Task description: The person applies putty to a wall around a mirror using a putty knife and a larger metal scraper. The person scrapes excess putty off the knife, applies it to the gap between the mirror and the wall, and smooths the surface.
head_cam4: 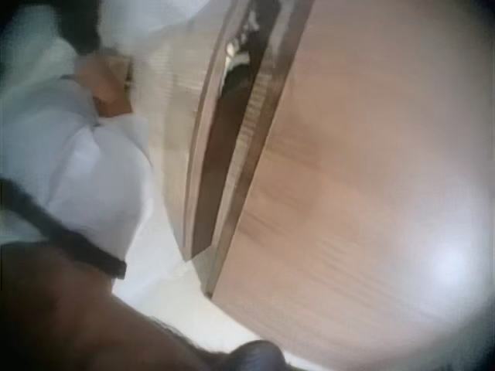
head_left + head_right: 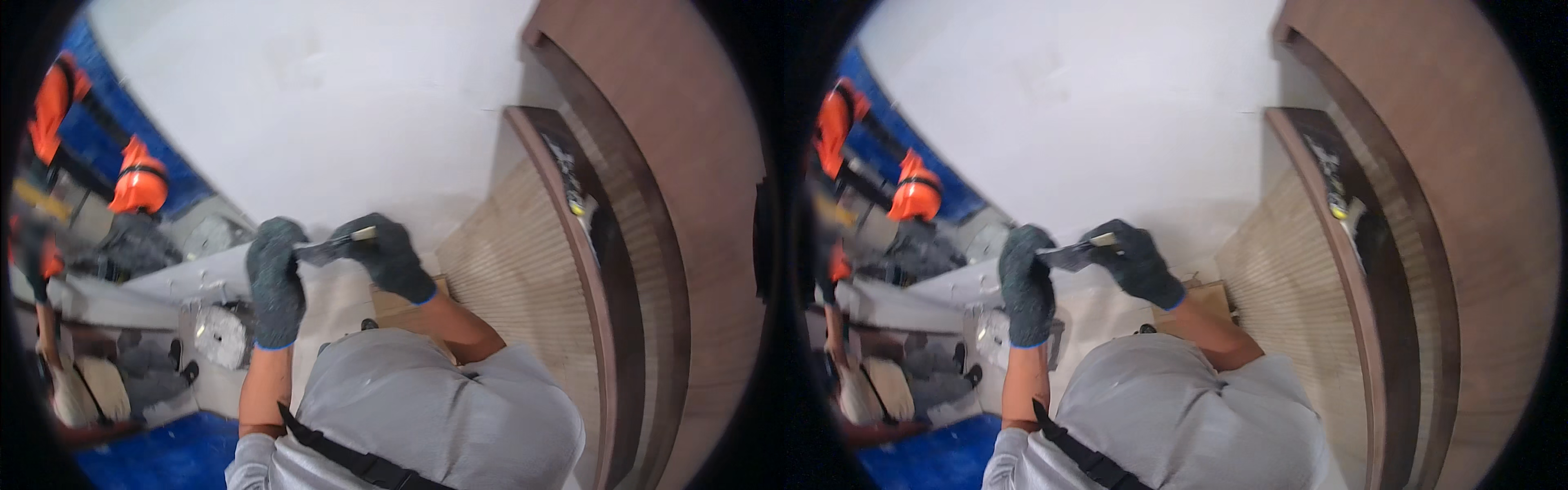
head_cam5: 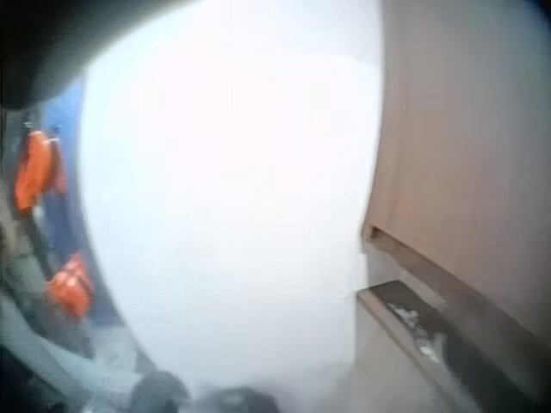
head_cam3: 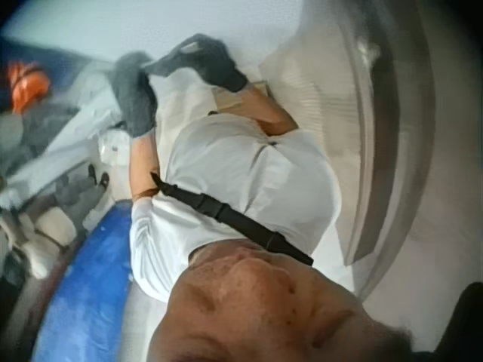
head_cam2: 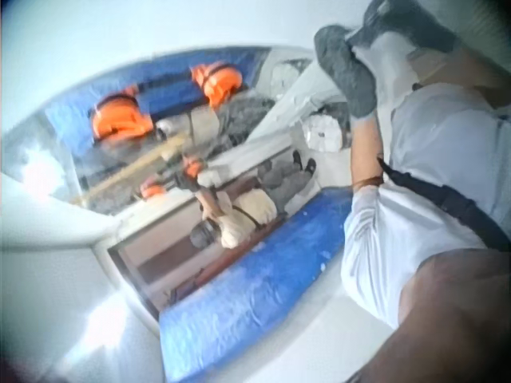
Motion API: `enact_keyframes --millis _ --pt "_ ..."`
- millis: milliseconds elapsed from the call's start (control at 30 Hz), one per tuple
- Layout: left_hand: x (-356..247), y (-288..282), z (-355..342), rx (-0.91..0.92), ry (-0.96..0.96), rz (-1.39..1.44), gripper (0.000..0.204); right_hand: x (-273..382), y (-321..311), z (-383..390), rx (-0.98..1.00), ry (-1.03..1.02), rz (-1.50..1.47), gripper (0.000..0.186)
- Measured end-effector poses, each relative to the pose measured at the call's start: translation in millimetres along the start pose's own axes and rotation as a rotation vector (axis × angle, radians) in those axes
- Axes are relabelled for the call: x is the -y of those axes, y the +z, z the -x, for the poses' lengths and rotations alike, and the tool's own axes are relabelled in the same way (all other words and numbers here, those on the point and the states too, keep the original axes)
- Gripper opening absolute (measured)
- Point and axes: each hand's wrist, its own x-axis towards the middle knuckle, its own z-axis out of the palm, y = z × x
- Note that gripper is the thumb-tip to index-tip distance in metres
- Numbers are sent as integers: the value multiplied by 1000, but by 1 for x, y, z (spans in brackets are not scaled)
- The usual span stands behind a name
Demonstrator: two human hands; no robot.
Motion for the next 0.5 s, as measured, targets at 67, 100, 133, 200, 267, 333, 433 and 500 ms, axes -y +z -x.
enact_keyframes --millis 67,100,133,200,267,333,433,500 --pt "4 -2 -4 67 160 -272 15 -11 1 4 -32 -69 76 17" --pt "5 -4 -6 110 217 -344 24 -14 0 3 -40 -116 152 16" --pt "6 -4 -4 75 62 -262 18 -17 1 5 -48 -67 94 16" --pt "-14 -2 -4 38 31 -245 14 -18 4 8 -69 32 -13 17" --pt "-26 -2 -1 -20 -133 -86 21 -4 7 5 -85 192 -55 18" --pt "-33 -1 -4 -30 -83 2 25 -3 10 4 -130 244 -91 17" --pt "-28 -13 -4 -29 -121 62 27 9 18 -2 -127 239 -282 17" --pt "-24 -20 -1 -29 -181 86 27 8 20 -3 -93 257 -317 19"
